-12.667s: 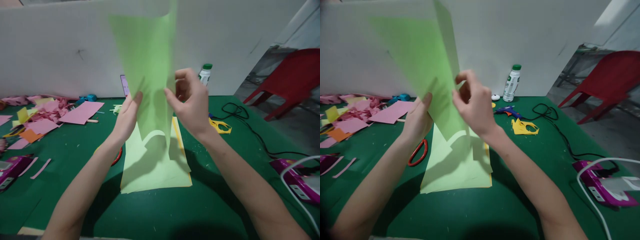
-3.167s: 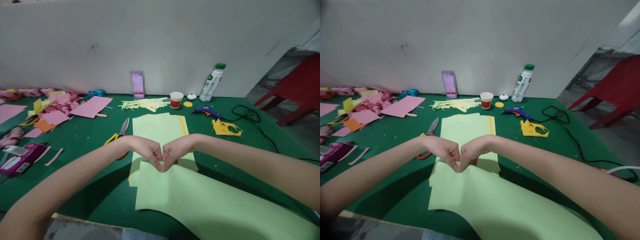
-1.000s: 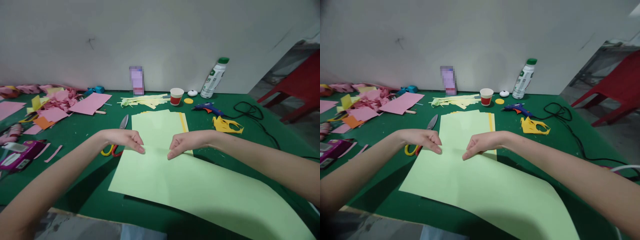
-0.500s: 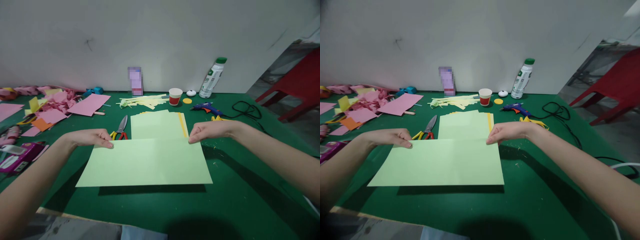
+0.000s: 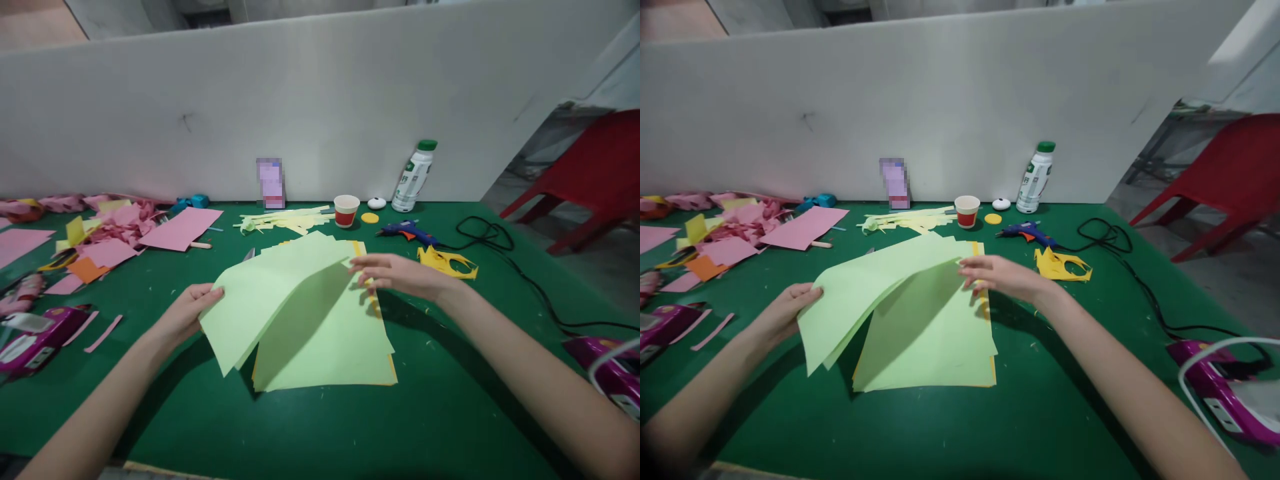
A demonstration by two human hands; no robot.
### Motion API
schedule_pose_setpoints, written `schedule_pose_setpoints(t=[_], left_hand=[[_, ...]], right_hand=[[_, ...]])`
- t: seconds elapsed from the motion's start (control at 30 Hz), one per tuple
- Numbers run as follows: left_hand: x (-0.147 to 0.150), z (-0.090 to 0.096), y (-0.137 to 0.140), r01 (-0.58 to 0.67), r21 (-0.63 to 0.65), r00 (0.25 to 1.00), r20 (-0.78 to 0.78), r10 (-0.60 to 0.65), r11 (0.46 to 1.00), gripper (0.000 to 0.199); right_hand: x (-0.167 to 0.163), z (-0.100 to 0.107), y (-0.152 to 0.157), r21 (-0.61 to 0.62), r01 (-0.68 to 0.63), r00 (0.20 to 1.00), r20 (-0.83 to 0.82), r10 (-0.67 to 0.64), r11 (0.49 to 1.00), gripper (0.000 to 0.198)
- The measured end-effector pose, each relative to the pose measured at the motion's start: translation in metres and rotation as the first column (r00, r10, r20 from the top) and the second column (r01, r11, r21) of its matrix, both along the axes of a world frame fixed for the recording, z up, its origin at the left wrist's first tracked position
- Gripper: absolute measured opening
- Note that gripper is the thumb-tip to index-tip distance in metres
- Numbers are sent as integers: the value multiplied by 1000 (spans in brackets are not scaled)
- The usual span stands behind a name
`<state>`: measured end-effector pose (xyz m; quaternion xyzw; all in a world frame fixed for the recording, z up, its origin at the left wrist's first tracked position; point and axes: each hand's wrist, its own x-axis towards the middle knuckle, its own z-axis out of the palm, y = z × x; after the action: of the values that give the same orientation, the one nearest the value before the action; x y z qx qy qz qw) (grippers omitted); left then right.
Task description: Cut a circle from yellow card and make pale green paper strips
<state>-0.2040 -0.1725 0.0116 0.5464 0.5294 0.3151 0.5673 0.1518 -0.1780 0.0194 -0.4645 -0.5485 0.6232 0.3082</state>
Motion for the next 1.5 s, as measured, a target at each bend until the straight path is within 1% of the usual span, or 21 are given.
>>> schedule_pose_setpoints(t=[0.07, 0.1, 0.13, 0.2, 0.27, 0.37, 0.43, 0.53, 0.6, 0.67, 0.73, 0.83, 0.87, 0.93, 1.0, 1.03, 1.13, 1.2, 1.3, 1.4, 1.5], left_hand=[[11, -6, -6, -38, -12, 999, 33, 38, 999, 32], [16, -8, -10, -40, -24, 998, 47, 41, 999, 35], [20, -10, -14, -19, -58, 998, 54, 22, 998, 36], [26, -12, -22, 101, -132, 995, 26, -98, 986, 37], [31, -11, -27, 267, -128, 960, -58, -276, 955, 35], [43, -4, -30, 427, -46, 887, -175, -428, 903, 41], [56, 4, -27, 436, -7, 877, -221, -426, 900, 46], [77, 21, -20, 373, 242, 898, -336, -284, 895, 48], [90, 32, -16, 349, 345, 914, -329, -236, 871, 47], [99, 41, -13, 341, 390, 928, -284, -241, 856, 46], [105, 46, -13, 348, 431, 932, -257, -257, 833, 47], [107, 46, -17, 366, 518, 928, -272, -257, 773, 50], [107, 45, -19, 361, 549, 930, -271, -248, 754, 51], [106, 42, -23, 332, 595, 942, -249, -225, 732, 50], [106, 40, -26, 284, 587, 959, -190, -211, 758, 47], [108, 40, -27, 248, 551, 969, -145, -202, 796, 45], [114, 41, -29, 107, 345, 992, 30, -125, 932, 42], [119, 41, -28, 34, 244, 993, 99, -60, 969, 42], [123, 37, -24, 21, 317, 1000, 12, -27, 948, 41], [124, 28, -19, 109, 489, 987, -157, -35, 865, 41], [122, 21, -14, 211, 578, 966, -247, -78, 788, 39]], right_hand=[[-21, -2, -9, -97, -164, 985, -70, 157, 982, 50], [-30, -3, -12, -117, -207, 973, -128, 192, 971, 55], [-38, -3, -14, -128, -157, 967, -222, 126, 979, 55], [-48, -3, -14, -98, 87, 954, -278, -111, 991, 43], [-51, 0, -12, -61, 265, 923, -273, -271, 962, 30], [-52, 6, -11, -37, 294, 931, -216, -295, 955, 21], [-54, 11, -17, -25, 261, 949, -179, -261, 965, 18], [-60, 21, -30, 22, 187, 975, -125, -183, 982, 17], [-61, 28, -38, 73, 116, 990, -91, -109, 991, 20], [-58, 37, -43, 156, 111, 993, -60, -103, 981, 20], [-51, 46, -45, 295, 220, 975, -35, -220, 930, 23], [-39, 58, -48, 514, 354, 913, -10, -407, 781, 31], [-36, 61, -50, 556, 351, 907, 0, -422, 754, 31], [-32, 66, -54, 593, 314, 912, 30, -410, 741, 30], [-31, 68, -59, 598, 288, 919, 47, -392, 748, 31], [-31, 69, -60, 593, 283, 922, 49, -385, 754, 31], [-30, 69, -60, 536, 284, 933, 36, -358, 795, 31], [-27, 69, -55, 466, 260, 947, 47, -317, 846, 30], [-21, 65, -44, 334, 193, 969, 82, -232, 923, 25], [-15, 60, -34, 255, 157, 976, 107, -189, 954, 24], [-9, 56, -26, 193, 128, 983, 105, -150, 973, 31]])
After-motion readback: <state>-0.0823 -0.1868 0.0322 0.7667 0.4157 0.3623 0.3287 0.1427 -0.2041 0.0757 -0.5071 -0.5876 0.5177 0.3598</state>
